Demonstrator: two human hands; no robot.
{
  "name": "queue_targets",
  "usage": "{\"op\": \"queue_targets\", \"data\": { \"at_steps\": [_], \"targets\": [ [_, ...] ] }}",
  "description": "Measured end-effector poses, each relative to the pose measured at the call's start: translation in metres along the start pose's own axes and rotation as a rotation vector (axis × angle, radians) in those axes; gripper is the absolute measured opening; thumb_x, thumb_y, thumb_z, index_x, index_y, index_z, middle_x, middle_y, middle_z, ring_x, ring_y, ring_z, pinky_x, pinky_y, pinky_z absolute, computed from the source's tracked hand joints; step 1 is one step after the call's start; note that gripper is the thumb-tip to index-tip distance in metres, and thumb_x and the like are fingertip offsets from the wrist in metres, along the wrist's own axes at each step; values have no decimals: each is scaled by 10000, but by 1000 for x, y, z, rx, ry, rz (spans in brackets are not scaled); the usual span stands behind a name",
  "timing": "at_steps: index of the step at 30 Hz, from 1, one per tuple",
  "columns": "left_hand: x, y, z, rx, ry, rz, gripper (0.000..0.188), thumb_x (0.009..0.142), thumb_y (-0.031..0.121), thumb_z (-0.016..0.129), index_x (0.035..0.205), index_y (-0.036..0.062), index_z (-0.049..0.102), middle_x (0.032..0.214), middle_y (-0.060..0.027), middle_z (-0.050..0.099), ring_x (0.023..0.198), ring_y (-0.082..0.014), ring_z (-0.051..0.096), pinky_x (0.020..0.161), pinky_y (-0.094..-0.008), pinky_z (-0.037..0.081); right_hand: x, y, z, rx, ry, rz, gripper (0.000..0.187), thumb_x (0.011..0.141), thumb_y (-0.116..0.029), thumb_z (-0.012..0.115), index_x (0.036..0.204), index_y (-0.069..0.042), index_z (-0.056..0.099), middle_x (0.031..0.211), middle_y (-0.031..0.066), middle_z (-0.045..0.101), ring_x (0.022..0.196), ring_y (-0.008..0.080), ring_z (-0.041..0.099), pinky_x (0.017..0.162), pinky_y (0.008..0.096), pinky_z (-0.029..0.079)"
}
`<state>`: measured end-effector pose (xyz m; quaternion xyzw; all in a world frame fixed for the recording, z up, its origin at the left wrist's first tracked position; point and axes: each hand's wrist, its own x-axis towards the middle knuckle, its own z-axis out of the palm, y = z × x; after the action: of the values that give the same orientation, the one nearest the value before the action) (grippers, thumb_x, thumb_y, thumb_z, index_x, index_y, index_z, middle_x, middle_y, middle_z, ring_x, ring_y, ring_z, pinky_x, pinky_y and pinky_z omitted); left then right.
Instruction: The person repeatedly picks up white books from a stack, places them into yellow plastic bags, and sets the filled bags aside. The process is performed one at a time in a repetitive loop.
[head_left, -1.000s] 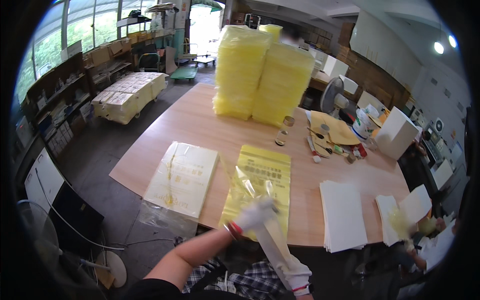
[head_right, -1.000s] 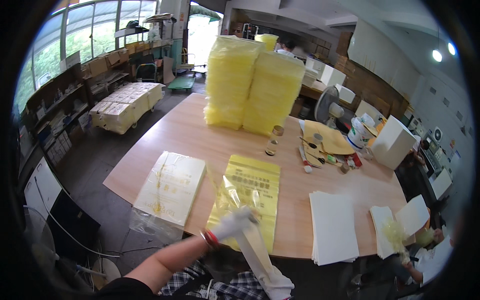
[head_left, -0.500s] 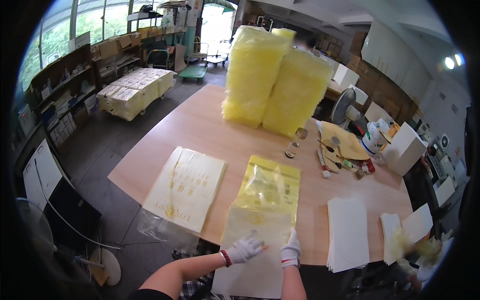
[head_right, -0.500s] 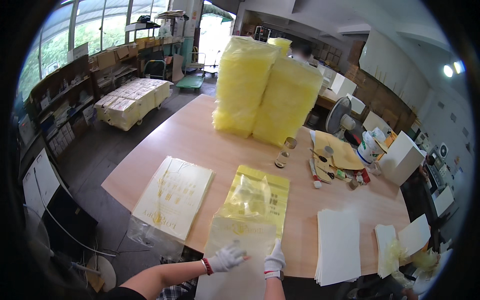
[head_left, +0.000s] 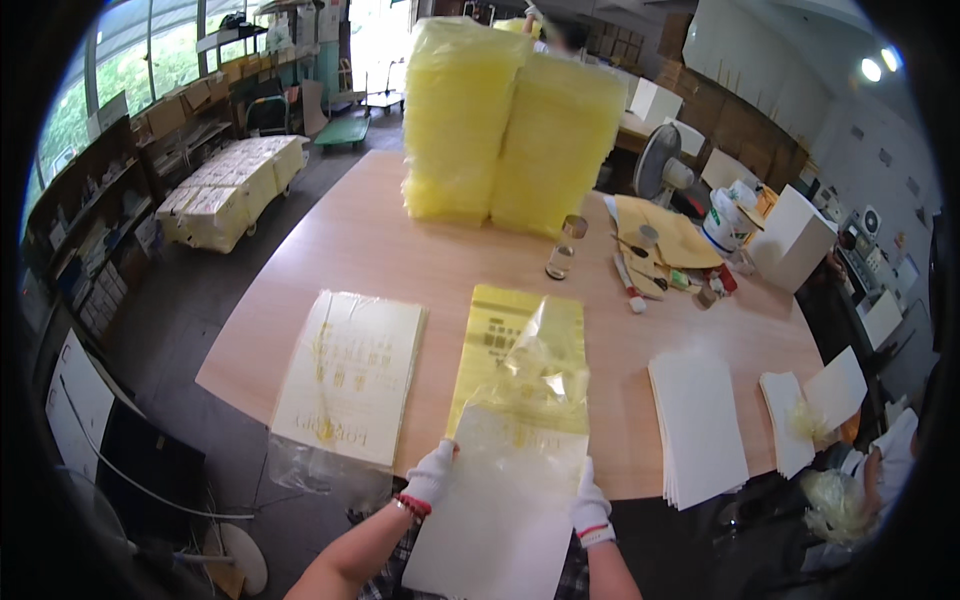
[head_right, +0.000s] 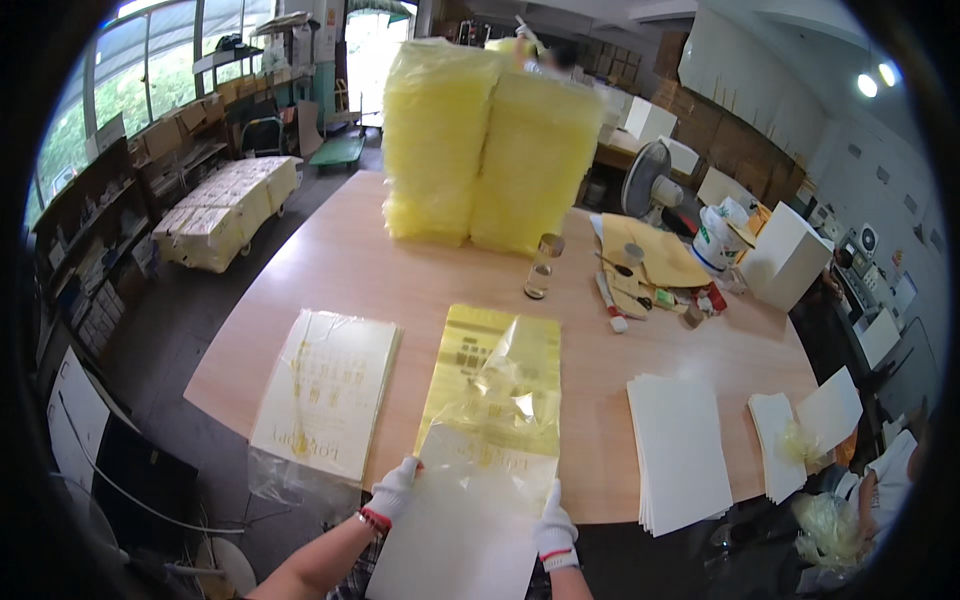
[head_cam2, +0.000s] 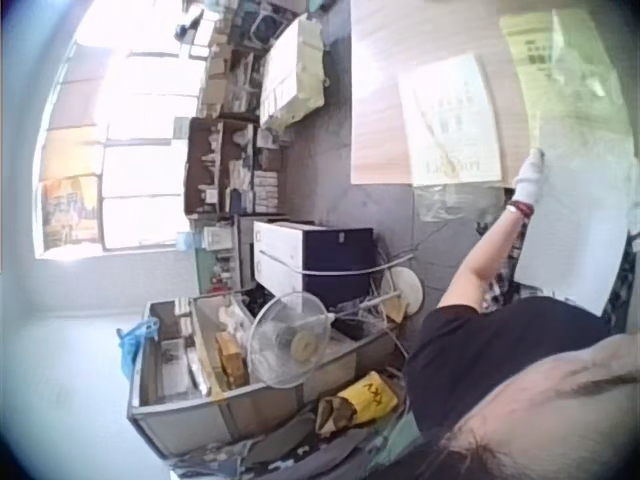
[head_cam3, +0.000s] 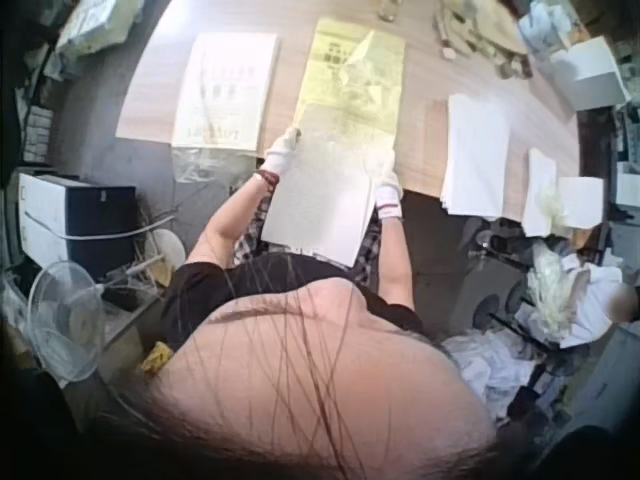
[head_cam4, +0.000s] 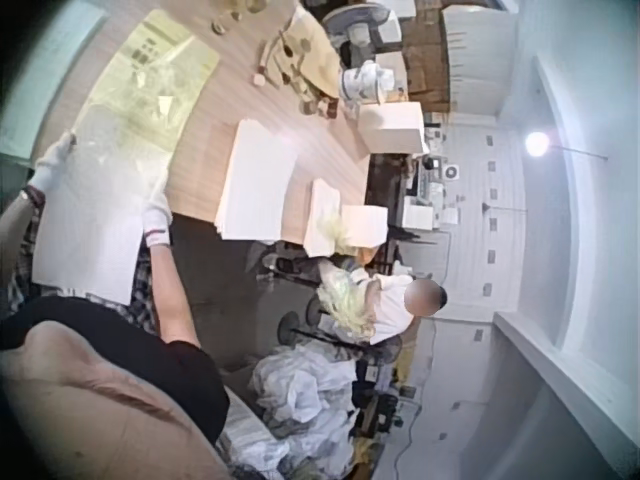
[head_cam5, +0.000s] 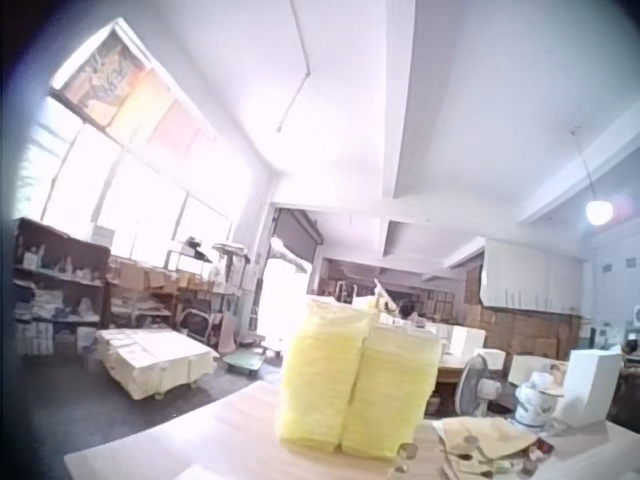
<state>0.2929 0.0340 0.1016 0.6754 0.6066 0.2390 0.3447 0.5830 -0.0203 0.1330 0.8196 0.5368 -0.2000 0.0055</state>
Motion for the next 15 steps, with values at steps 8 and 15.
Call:
{"op": "queue_targets", "data": {
  "at_steps": [8, 15],
  "targets": [
    [-22, -4, -1, -928, 117, -462, 244, 853, 256, 490, 990, 60, 441, 774, -133, 579, 791, -307, 581, 642, -375, 437, -69, -8, -27, 309, 310, -251, 763, 770, -73, 491, 1418, -137, 94, 970, 276, 581, 777, 417, 587, 639, 485, 451],
    [-25, 27, -13, -2, 44, -22, 206, 793, 168, 547, 935, 63, 441, 798, -193, 592, 787, -380, 590, 663, -453, 449, -27, 33, 33, 119, 350, -229, 803, 752, -50, 479, 1426, -202, 69, 844, 236, 609, 792, 412, 590, 679, 522, 429]
  ]
}}
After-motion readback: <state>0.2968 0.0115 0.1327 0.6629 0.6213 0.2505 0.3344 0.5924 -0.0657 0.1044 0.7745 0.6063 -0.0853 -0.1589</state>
